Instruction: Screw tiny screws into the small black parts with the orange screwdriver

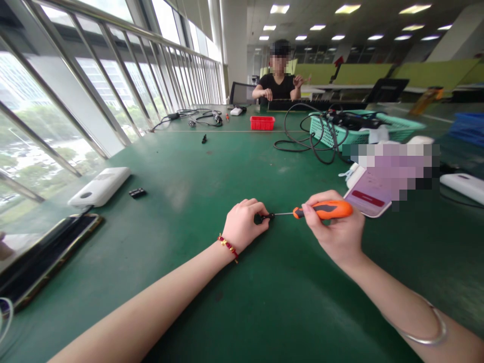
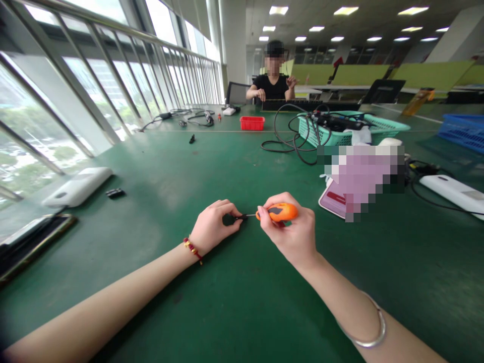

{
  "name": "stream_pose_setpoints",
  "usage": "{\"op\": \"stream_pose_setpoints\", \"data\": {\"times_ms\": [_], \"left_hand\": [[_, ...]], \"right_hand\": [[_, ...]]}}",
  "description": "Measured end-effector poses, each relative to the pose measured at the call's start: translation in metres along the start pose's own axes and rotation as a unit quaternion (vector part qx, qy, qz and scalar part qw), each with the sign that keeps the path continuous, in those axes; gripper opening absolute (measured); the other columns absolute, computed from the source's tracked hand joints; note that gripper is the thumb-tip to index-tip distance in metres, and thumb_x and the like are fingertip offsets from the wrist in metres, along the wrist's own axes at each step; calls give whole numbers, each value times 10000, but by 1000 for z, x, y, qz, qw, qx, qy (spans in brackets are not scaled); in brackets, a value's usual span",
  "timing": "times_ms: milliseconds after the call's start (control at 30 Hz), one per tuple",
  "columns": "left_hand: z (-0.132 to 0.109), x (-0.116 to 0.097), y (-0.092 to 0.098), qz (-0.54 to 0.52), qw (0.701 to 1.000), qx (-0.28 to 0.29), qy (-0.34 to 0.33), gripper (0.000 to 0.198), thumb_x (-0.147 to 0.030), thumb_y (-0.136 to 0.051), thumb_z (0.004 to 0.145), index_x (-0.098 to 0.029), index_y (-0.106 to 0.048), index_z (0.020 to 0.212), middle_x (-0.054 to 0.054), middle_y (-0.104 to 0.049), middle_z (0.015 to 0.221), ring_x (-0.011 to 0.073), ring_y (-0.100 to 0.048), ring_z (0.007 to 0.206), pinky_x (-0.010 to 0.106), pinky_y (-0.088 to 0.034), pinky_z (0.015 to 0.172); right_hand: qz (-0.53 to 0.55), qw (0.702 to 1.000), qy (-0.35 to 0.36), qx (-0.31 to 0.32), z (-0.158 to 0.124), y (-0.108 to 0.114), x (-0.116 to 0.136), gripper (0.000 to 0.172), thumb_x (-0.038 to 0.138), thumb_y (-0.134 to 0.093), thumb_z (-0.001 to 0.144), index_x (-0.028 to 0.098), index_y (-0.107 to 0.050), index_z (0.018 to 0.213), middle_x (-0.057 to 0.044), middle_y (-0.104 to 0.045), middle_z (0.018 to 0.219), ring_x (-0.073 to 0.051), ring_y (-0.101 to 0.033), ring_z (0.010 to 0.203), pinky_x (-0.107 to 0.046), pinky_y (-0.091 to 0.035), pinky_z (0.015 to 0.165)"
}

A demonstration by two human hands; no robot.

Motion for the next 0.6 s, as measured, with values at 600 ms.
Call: {"op": "stream_pose_setpoints", "data": {"times_ms": [600], "left_hand": [[0, 0, 0, 2, 1000, 0, -3, 47, -204, -571, 716, -205, -616, 729, 5, -632, 823, 162, -576, 795, 264, -462, 723]], "right_hand": [[-12, 1000, -2, 14, -1, 0, -1, 99, 255, -599, 765, 219, -534, 700, 7, -593, 651, -120, -575, 562, -237, -461, 533]]}}
Point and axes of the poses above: each hand's wrist, its own z-axis towards the middle knuckle, its own y-axis out of the back of the hand, x = y × z, the point moved 1 cm from there along z, towards the middle knuckle
